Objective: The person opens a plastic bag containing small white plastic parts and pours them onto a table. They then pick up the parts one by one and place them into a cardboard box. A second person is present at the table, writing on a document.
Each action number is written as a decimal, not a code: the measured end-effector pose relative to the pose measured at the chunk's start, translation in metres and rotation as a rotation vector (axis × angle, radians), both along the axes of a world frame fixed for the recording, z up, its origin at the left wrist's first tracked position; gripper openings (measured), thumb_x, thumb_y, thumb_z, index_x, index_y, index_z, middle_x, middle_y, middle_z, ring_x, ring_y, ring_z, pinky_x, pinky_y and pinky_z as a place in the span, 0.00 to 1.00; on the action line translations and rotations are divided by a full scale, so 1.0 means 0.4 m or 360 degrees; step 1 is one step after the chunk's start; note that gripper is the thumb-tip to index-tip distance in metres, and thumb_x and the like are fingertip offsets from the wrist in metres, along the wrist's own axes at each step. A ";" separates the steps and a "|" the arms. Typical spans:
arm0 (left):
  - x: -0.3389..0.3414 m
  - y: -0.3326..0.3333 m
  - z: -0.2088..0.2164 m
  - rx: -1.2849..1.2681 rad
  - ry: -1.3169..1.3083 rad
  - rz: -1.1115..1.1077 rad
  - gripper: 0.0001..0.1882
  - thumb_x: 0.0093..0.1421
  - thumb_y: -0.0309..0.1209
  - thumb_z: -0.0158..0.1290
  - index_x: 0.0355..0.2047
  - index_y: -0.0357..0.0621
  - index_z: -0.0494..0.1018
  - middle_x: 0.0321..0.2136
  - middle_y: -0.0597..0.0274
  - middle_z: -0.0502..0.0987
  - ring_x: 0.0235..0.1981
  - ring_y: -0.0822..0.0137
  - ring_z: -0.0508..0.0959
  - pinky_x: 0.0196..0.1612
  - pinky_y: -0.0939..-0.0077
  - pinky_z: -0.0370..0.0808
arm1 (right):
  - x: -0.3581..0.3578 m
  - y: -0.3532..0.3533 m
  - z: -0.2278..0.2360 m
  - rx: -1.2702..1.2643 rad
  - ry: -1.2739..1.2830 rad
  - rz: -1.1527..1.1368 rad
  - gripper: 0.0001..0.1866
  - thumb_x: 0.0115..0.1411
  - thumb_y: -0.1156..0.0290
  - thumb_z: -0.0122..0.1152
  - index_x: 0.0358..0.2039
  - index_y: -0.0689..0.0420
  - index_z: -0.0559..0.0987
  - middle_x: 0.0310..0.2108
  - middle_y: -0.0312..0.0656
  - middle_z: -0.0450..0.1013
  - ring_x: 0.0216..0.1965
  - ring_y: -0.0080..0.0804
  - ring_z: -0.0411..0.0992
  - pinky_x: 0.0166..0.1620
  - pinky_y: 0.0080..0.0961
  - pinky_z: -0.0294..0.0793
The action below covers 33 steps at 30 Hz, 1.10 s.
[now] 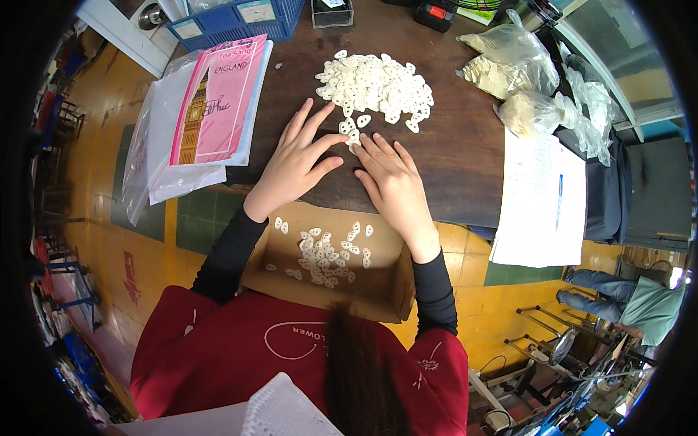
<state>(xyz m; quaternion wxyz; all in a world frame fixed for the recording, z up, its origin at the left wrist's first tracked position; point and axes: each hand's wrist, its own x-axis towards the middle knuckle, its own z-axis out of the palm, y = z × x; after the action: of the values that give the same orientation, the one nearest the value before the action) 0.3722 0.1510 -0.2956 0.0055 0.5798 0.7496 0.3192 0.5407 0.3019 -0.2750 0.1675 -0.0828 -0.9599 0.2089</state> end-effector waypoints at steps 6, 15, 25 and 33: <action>0.010 -0.003 -0.003 -0.0044 0.0160 -0.0017 0.21 0.65 0.44 0.57 0.59 0.64 0.77 0.72 0.57 0.57 0.74 0.43 0.49 0.72 0.42 0.53 | 0.042 -0.020 0.001 0.0080 -0.0040 -0.0002 0.21 0.64 0.69 0.64 0.58 0.55 0.79 0.62 0.43 0.73 0.66 0.40 0.67 0.68 0.45 0.63; 0.002 0.000 -0.008 0.0082 -0.0071 0.0061 0.22 0.66 0.43 0.56 0.59 0.55 0.76 0.72 0.56 0.58 0.74 0.43 0.50 0.72 0.45 0.54 | 0.064 -0.026 0.016 -0.0096 -0.0071 0.0059 0.26 0.62 0.69 0.65 0.61 0.55 0.76 0.65 0.45 0.71 0.69 0.41 0.65 0.70 0.46 0.61; 0.000 -0.004 -0.007 0.0089 -0.0038 0.0086 0.16 0.68 0.42 0.55 0.49 0.48 0.82 0.70 0.57 0.61 0.74 0.44 0.51 0.72 0.48 0.54 | 0.067 -0.047 0.053 -0.0896 -0.0257 0.0927 0.23 0.65 0.66 0.63 0.60 0.56 0.78 0.65 0.47 0.70 0.67 0.49 0.66 0.71 0.50 0.60; -0.017 0.000 -0.001 0.0286 -0.0357 0.0132 0.16 0.72 0.40 0.49 0.42 0.41 0.81 0.63 0.52 0.71 0.70 0.42 0.59 0.69 0.50 0.60 | -0.026 -0.006 0.000 -0.0276 -0.0040 0.0298 0.24 0.66 0.67 0.61 0.61 0.59 0.75 0.66 0.49 0.68 0.70 0.45 0.63 0.72 0.46 0.58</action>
<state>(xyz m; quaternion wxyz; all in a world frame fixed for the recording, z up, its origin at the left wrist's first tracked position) 0.3654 0.1510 -0.2961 0.0240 0.5072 0.7361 0.4476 0.5302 0.2993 -0.2751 0.1274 -0.0095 -0.9438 0.3047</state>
